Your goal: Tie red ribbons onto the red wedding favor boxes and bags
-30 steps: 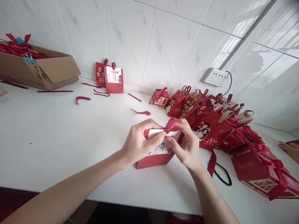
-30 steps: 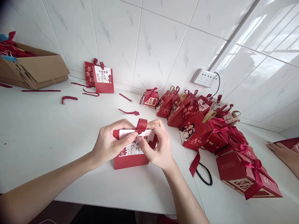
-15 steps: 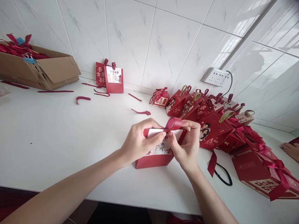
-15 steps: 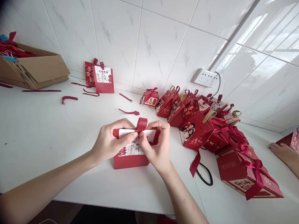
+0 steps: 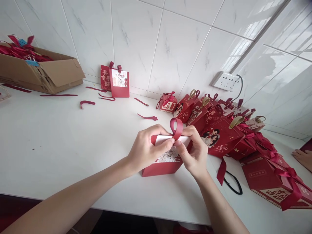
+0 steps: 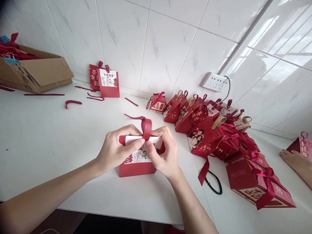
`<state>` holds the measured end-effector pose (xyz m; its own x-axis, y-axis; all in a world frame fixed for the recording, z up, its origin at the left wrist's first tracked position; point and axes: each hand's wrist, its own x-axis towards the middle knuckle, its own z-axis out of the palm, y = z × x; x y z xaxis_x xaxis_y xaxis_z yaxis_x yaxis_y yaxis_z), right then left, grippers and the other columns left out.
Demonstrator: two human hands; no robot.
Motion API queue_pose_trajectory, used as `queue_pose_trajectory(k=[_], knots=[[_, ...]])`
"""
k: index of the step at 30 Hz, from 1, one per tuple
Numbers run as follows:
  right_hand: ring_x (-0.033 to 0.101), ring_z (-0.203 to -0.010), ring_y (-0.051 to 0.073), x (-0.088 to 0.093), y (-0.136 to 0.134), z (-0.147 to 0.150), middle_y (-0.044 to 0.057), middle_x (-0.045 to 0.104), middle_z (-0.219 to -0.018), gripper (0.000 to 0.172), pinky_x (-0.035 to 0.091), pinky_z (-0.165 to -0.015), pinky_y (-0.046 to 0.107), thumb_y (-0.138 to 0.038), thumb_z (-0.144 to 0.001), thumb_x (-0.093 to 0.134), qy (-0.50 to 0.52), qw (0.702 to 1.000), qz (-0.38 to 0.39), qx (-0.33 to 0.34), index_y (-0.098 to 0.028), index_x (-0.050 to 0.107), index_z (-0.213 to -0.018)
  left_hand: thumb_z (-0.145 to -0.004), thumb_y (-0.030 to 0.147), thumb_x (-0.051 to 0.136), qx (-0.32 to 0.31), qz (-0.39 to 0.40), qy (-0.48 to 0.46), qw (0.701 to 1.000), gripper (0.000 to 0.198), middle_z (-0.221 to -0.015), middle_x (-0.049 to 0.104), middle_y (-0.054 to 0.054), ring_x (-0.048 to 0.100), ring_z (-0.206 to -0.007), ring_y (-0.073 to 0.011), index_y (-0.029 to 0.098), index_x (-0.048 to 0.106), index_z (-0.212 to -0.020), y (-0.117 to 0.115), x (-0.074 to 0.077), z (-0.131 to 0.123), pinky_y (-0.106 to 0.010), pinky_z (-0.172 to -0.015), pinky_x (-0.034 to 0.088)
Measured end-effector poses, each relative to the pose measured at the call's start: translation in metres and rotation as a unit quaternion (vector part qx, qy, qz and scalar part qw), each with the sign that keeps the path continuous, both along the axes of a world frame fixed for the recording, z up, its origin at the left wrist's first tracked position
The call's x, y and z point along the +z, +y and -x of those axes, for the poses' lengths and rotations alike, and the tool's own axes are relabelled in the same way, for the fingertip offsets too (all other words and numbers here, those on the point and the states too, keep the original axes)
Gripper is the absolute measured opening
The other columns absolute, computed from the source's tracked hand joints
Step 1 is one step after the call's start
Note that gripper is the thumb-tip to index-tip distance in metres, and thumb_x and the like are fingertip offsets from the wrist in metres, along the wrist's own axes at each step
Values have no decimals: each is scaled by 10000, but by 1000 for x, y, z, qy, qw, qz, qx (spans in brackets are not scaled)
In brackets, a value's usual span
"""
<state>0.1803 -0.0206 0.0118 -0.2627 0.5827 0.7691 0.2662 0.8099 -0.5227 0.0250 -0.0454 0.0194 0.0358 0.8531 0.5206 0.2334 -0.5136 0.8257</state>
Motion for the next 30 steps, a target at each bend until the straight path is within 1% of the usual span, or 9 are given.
queue_pose_trajectory(k=[5,11,15,17,20,22,25,30], knots=[[487,-708,146,0,0,0,4,520,-777,60,388,-639,304,-182,-826,546,7,1000,15,6,-215,571,-869,-766,194,604,0,-1,-6,1000,70,-677,632,28,584,-634,-94,166,604,-701,0,0,0,-191,-597,454],[489,-691,142,1,-2,0,4,530,-756,53,392,-625,301,-191,-846,534,14,999,31,7,-216,579,-838,-772,222,604,0,2,-2,1000,69,-695,647,17,599,-653,-114,174,619,-724,0,-1,-1,-208,-592,465],[504,-690,144,-2,-2,3,1,530,-760,27,409,-614,296,-214,-839,544,35,999,34,-12,-225,555,-861,-767,207,606,0,-7,-3,1000,66,-690,643,20,596,-651,-111,176,613,-710,0,0,-1,-204,-597,469],[526,-709,146,-4,-2,4,-5,535,-781,141,431,-627,295,-224,-821,566,71,997,33,-18,-241,512,-950,-761,187,610,4,-11,-2,1000,68,-674,634,26,589,-640,-103,175,603,-694,0,1,-1,-197,-605,468],[559,-751,151,-6,-2,5,-11,561,-802,346,459,-668,307,-205,-803,591,101,994,41,7,-262,427,-1102,-763,181,608,4,-12,1,1000,70,-676,635,28,589,-643,-99,175,601,-694,0,2,-1,-192,-611,466],[570,-744,153,-6,-2,5,-15,580,-786,390,465,-663,311,-191,-804,595,101,993,52,25,-269,404,-1135,-767,184,605,2,-15,1,1000,68,-680,638,29,589,-647,-98,175,603,-700,0,2,-1,-190,-616,468],[570,-696,147,-5,-2,4,-25,582,-753,355,461,-621,298,-201,-804,602,105,992,68,22,-270,410,-1096,-768,178,606,1,-18,0,1000,65,-679,641,32,588,-648,-95,175,606,-703,0,1,-1,-187,-623,472],[575,-675,135,-2,-4,6,-33,581,-747,287,461,-609,281,-225,-790,619,126,988,94,11,-258,378,-943,-771,188,606,-1,-9,1,1000,75,-676,647,34,591,-643,-93,175,610,-698,0,1,-1,-181,-613,478]])
